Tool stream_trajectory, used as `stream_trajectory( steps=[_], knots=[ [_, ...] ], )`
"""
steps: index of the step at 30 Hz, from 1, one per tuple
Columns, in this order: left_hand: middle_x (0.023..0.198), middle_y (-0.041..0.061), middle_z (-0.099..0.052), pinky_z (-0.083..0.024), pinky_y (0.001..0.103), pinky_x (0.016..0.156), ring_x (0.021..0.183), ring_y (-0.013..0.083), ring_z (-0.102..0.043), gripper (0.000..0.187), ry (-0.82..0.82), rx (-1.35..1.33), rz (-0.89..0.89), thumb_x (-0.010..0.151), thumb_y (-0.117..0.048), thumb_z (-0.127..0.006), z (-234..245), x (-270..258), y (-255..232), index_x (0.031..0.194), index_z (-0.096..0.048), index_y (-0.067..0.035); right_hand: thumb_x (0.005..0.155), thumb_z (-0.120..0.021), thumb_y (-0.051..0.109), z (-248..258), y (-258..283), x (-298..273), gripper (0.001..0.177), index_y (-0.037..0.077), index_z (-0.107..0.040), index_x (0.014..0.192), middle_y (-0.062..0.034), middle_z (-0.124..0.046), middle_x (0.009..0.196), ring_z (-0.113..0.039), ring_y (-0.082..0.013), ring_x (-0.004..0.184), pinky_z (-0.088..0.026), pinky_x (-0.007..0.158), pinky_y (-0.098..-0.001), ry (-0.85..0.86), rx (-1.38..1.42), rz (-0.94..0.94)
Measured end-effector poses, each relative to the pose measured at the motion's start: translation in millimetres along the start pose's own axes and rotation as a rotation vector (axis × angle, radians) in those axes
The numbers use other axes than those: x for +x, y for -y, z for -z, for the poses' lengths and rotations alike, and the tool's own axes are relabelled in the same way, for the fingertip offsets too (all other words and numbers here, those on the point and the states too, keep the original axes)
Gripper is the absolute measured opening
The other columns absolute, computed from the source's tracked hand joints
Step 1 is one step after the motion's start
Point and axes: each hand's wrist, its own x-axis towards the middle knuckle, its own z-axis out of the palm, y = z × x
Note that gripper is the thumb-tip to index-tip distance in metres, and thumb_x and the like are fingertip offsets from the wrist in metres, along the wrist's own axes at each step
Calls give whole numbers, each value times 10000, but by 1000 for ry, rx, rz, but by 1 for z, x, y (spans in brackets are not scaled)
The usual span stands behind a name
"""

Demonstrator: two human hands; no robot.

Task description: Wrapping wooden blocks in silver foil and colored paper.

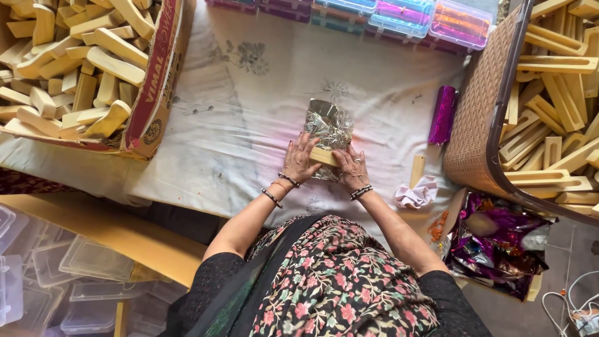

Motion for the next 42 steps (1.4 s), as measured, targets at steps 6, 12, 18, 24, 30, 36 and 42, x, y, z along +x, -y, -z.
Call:
stream_trajectory(
  steps=[6, 12, 18, 24, 30, 36, 42],
  knots=[
    [1478, 24, -497, -253, 605, 1236, 1494, 249, -373, 642, 95, 186, -39, 867, -288, -760, -11, -12, 11, 1453, -499, -257, 842, -767, 196, 29, 17, 6, 652, 228, -508, 1440, -18, -564, 1450, -368, -288, 1496, -265, 1130, -694, 36, 42, -27],
    [1280, 98, -595, -441, 472, 1042, 1123, 252, -559, 349, -145, 277, -435, 966, -266, -726, -38, -26, 20, 1281, -631, -151, 745, -797, 266, 40, 18, 13, 688, 201, -546, 1383, -82, -627, 1299, -530, -324, 1287, -430, 1047, -522, -53, 49, -38],
    [1201, 77, -627, -509, 365, 781, 1007, 216, -589, 274, 13, 250, -413, 898, -224, -671, -10, -28, -12, 1160, -675, -144, 863, -728, 202, 49, 12, 23, 538, 233, -590, 1382, -35, -678, 1239, -613, -266, 1133, -473, 876, -478, -72, -98, -211],
    [1271, 63, -554, -469, 409, 812, 1143, 239, -520, 449, 52, 319, -321, 849, -158, -637, -22, -12, -23, 1294, -663, -212, 864, -670, 68, 64, 34, 30, 574, 214, -570, 1410, -48, -668, 1280, -611, -282, 1151, -483, 902, -463, -208, 15, -246],
    [1373, 79, -483, -423, 491, 836, 1153, 274, -458, 450, 22, 346, -295, 806, -225, -652, -30, -14, -26, 1251, -663, -291, 807, -673, 33, 77, 53, 36, 645, 160, -539, 1425, -103, -651, 1280, -602, -323, 1142, -484, 902, -467, -277, 127, -62],
    [1109, 38, -625, -538, 409, 853, 1028, 234, -597, 136, 50, 217, -251, 1026, -253, -672, -67, -34, 16, 1120, -635, -162, 902, -697, 117, 49, 38, 24, 548, 226, -548, 1418, -60, -650, 1255, -602, -295, 1118, -482, 915, -456, -22, 93, -190],
    [1131, 82, -632, -547, 408, 767, 1045, 269, -619, 201, -162, 146, -306, 935, -209, -694, -13, -30, 4, 1113, -633, -138, 815, -696, 58, 51, 34, 19, 663, 210, -534, 1439, -51, -623, 1305, -578, -283, 1203, -468, 966, -462, 24, -18, -59]
  ],
)
